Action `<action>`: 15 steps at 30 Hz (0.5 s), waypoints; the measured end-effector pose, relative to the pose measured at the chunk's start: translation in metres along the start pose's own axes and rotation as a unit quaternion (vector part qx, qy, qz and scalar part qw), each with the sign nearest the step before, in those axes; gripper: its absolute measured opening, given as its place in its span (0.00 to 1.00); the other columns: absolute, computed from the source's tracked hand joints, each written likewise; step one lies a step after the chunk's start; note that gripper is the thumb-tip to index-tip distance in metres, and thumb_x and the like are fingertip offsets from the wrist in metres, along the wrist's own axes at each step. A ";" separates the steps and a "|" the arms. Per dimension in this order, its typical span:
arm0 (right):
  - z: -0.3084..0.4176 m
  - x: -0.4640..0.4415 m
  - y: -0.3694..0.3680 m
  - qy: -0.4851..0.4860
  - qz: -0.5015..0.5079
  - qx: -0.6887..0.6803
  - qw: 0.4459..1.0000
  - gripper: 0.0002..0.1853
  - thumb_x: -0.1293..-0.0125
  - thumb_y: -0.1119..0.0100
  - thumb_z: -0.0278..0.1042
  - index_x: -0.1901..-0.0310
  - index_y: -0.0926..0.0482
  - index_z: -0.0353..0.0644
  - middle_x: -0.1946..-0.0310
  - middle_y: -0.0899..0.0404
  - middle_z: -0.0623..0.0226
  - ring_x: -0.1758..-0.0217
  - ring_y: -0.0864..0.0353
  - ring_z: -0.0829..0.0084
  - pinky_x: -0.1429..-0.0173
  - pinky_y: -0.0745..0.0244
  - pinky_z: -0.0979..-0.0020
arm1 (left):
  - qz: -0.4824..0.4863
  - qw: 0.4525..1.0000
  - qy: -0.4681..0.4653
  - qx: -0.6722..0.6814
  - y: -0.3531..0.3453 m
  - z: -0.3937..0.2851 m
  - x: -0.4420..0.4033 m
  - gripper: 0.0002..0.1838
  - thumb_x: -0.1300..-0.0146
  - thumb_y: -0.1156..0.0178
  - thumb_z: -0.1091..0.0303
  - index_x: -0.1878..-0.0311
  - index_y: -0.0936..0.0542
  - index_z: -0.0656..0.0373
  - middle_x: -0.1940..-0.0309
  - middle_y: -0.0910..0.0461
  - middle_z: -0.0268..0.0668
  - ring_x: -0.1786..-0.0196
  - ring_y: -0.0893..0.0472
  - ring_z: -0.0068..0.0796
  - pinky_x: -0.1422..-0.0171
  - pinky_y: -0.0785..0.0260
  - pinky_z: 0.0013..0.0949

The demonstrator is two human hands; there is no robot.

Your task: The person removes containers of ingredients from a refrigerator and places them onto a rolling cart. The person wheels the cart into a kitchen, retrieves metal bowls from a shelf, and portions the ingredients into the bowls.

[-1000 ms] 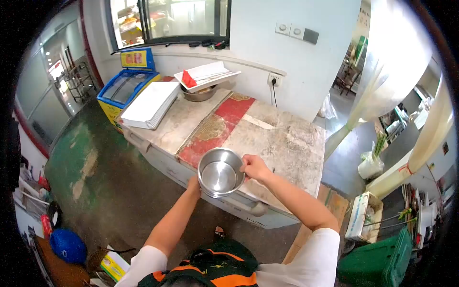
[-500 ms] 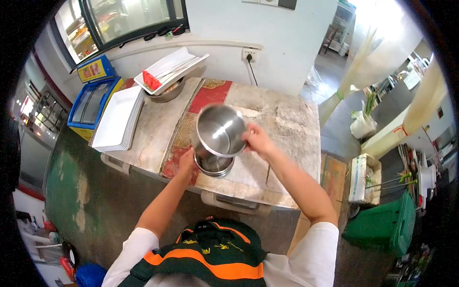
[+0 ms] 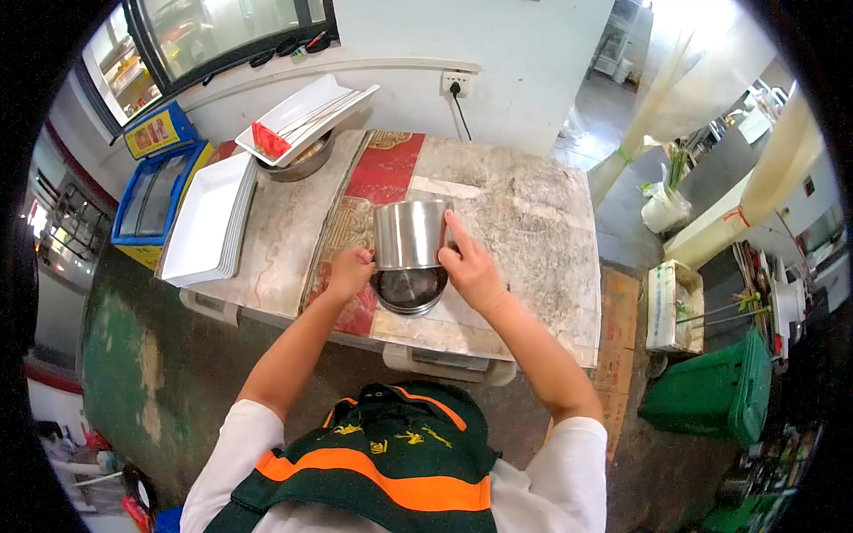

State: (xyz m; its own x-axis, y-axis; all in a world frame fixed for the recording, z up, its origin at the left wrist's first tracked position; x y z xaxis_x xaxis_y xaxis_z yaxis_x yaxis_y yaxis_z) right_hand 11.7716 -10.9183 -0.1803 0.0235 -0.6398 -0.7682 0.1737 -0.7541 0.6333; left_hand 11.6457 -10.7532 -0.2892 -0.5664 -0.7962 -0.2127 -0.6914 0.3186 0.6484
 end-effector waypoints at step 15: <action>-0.126 0.115 -0.036 -0.629 -0.135 -0.297 0.705 0.04 0.51 0.50 0.21 0.72 0.30 0.32 0.59 0.29 0.51 0.78 0.26 0.67 0.74 0.25 0.73 | 0.005 0.997 0.039 -0.072 -0.004 0.005 -0.009 0.08 0.64 0.40 0.68 0.82 0.28 0.59 0.83 0.26 0.42 0.75 0.25 0.40 0.69 0.35 0.37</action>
State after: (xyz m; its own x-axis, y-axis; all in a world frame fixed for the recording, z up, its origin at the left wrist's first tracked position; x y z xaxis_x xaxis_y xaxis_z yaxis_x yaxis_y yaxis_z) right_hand 11.8923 -10.9456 -0.3034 -0.9168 -0.3921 0.0754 0.3958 -0.9174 0.0416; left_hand 11.6512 -10.7443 -0.2938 -0.5331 -0.8323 -0.1523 -0.6112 0.2543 0.7495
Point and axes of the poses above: each hand's wrist, its own x-axis away from the middle knuckle, its own y-axis out of the back of the hand, z = x × y, the point moved 8 cm from there along -x, towards the middle knuckle
